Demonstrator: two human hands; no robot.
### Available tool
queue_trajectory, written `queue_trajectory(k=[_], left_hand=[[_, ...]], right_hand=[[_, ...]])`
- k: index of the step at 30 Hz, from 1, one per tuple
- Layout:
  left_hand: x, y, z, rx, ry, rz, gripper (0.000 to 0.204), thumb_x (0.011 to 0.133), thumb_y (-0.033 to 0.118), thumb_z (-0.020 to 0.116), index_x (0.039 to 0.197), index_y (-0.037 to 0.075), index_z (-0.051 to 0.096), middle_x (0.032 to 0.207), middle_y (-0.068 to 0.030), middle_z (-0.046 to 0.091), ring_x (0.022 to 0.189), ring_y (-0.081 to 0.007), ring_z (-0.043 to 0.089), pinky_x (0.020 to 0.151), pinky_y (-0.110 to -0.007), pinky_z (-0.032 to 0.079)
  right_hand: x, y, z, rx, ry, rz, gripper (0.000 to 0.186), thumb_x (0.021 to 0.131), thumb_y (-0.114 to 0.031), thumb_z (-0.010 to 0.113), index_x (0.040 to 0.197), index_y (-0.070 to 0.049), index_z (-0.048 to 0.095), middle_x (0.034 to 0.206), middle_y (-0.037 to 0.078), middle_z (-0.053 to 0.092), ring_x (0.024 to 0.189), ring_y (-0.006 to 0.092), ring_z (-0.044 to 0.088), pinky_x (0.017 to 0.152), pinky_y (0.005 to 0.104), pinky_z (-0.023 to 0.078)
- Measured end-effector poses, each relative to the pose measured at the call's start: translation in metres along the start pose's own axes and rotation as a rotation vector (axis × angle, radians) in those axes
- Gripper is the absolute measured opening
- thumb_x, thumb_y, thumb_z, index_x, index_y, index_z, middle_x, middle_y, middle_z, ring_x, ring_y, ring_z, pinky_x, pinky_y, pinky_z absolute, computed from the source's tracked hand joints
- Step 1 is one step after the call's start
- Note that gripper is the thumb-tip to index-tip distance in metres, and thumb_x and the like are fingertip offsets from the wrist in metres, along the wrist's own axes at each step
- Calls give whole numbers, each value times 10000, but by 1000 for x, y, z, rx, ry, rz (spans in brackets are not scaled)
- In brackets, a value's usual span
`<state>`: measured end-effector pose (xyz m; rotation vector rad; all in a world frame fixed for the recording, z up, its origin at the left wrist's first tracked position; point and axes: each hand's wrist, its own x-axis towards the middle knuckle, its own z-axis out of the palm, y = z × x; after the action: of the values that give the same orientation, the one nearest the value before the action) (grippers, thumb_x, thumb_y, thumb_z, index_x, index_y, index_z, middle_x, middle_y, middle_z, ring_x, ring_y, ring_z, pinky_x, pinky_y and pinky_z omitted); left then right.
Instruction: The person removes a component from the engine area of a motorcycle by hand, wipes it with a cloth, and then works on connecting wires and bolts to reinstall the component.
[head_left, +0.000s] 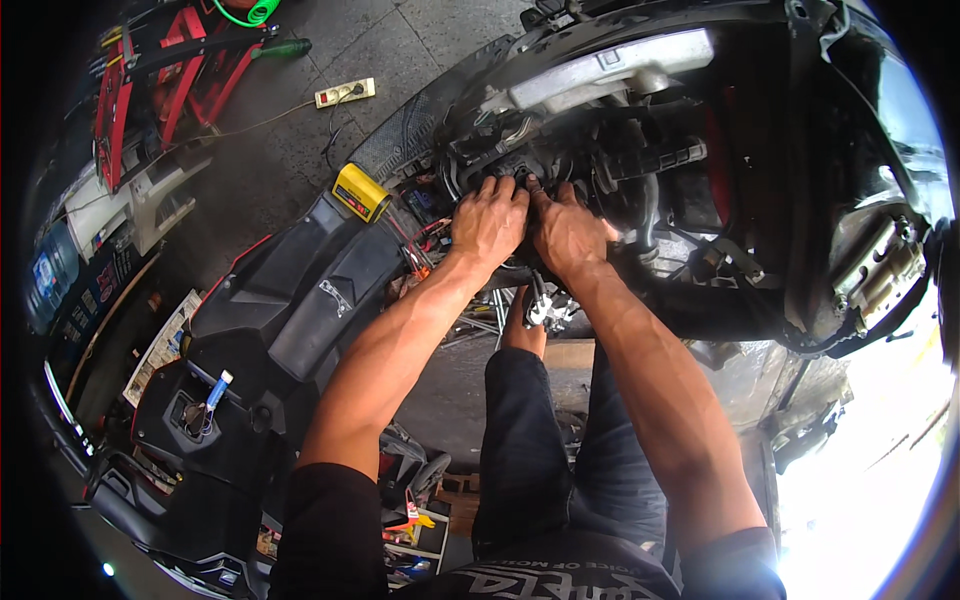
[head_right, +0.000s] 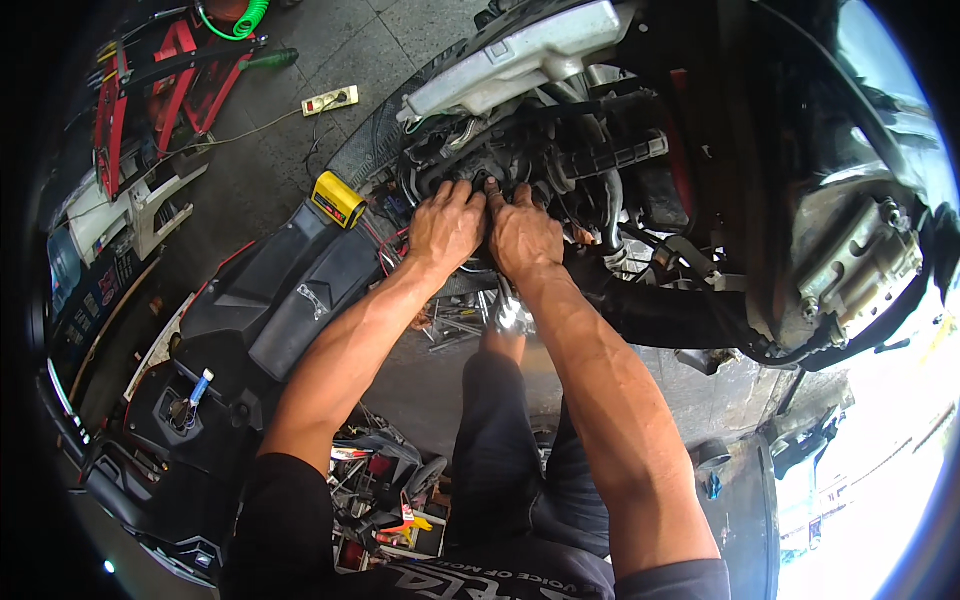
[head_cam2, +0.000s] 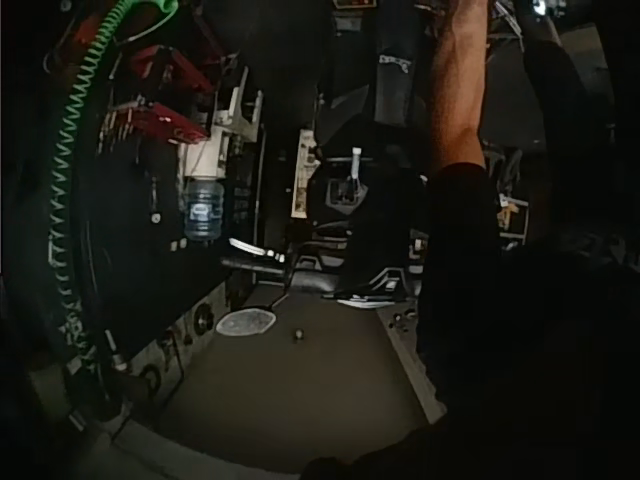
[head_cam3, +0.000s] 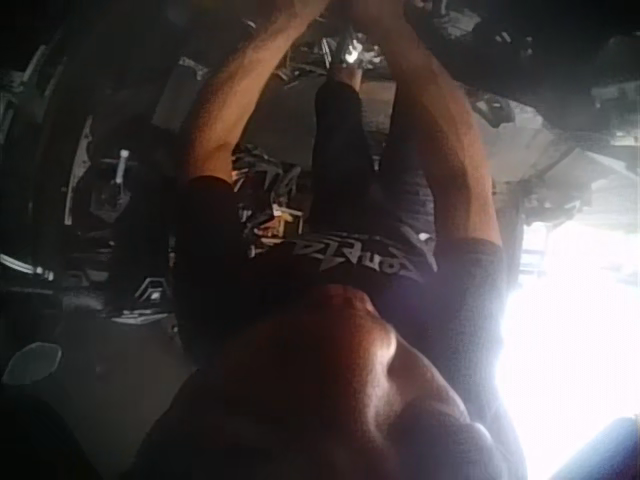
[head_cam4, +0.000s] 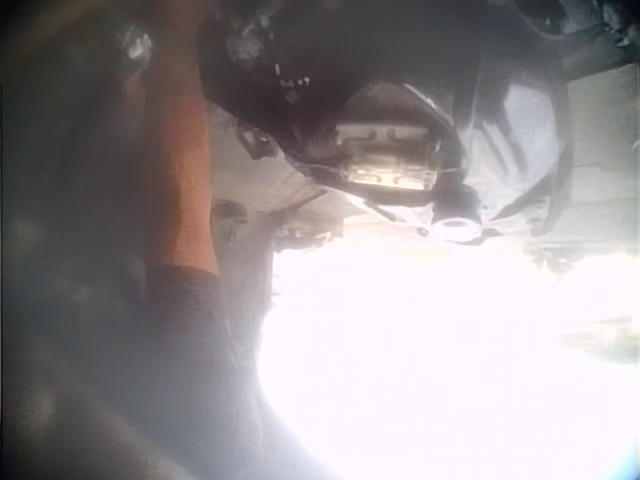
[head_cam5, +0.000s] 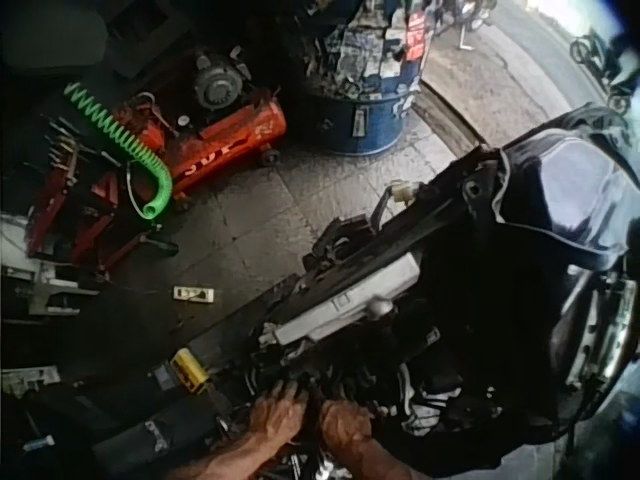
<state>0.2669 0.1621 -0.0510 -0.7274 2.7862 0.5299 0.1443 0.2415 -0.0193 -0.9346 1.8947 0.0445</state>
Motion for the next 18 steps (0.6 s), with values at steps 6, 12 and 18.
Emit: queue_trajectory(k=[6, 12, 18], left_hand=[[2, 2, 3, 1, 24, 27, 119, 809, 141, 656, 878, 49, 686, 889, -89, 594, 881, -286, 639, 672, -403, 577], [-1, 0, 0, -29, 57, 11, 90, 776, 119, 674, 829, 48, 658, 862, -84, 590, 858, -286, 635, 656, -403, 577], [3, -1, 6, -38, 81, 29, 65, 770, 105, 664, 788, 44, 653, 850, -86, 593, 847, -283, 633, 658, -397, 574]], right_hand=[[8, 10, 13, 51, 32, -32, 589, 942, -214, 490, 1516, -324, 418, 1439, 214, 485, 1176, 423, 620, 884, 701, 485], [-6, -1, -3, -49, 29, -18, 519, 976, -221, 478, 1491, -281, 465, 1383, 190, 524, 1107, 367, 664, 883, 459, 568], [1, -1, -9, -71, 19, -15, 530, 985, -220, 459, 1508, -300, 439, 1349, 190, 539, 1058, 370, 685, 850, 466, 573]])
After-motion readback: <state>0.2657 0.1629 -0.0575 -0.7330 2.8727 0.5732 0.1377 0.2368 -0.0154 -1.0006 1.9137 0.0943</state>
